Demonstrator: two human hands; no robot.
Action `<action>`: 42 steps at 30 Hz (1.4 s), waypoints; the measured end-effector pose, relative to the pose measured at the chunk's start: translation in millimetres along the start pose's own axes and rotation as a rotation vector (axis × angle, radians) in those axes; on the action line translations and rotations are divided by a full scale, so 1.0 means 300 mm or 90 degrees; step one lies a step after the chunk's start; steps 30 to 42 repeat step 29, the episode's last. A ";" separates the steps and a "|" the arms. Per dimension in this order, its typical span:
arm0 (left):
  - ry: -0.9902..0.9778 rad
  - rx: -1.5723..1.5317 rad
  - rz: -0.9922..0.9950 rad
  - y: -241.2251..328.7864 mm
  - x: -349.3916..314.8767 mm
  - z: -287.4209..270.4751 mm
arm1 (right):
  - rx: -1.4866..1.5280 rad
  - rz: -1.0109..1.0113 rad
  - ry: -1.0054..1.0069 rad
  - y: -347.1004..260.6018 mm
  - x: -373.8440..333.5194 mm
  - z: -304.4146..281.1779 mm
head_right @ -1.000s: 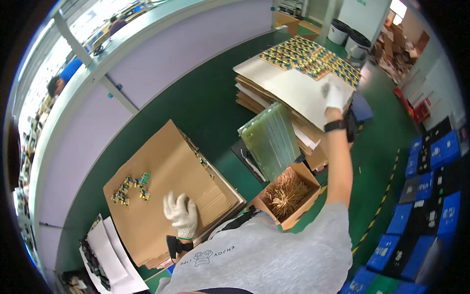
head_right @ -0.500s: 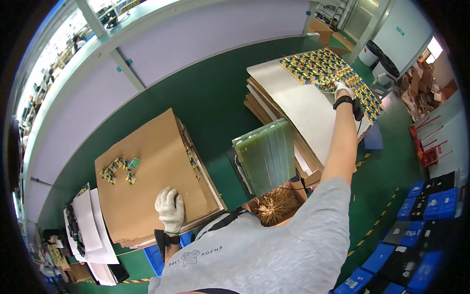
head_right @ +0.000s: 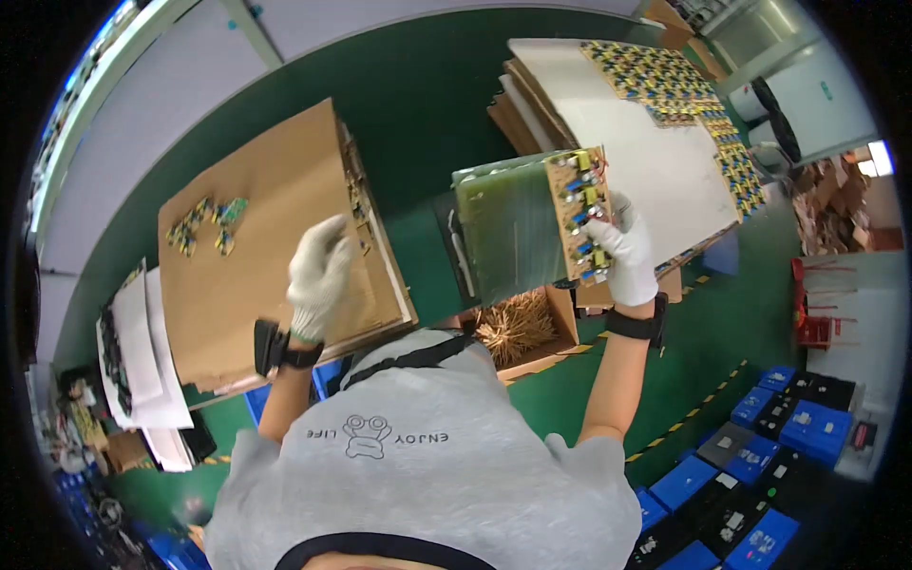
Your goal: The person picks up circuit boards from a cardboard sheet and places them into a green slotted rack. After clearing the sheet, they remove it to reveal more circuit boards underneath and continue sorting them into the rack.
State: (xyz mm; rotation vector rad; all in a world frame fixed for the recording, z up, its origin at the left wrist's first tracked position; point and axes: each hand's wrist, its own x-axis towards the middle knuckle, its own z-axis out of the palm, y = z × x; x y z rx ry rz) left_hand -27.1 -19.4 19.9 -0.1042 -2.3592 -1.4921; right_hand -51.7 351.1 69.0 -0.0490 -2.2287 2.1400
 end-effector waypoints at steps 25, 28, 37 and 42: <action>-0.206 -0.026 0.002 -0.060 -0.077 0.092 | -0.442 -0.125 0.491 0.518 -0.030 0.237; -0.234 -0.058 -0.046 -0.054 -0.075 0.093 | -0.444 -0.212 0.442 0.528 0.033 0.209; -0.233 -0.058 -0.043 -0.053 -0.070 0.092 | -0.419 -0.149 0.429 0.523 0.014 0.204; -0.233 -0.058 -0.043 -0.053 -0.070 0.092 | -0.419 -0.149 0.429 0.523 0.014 0.204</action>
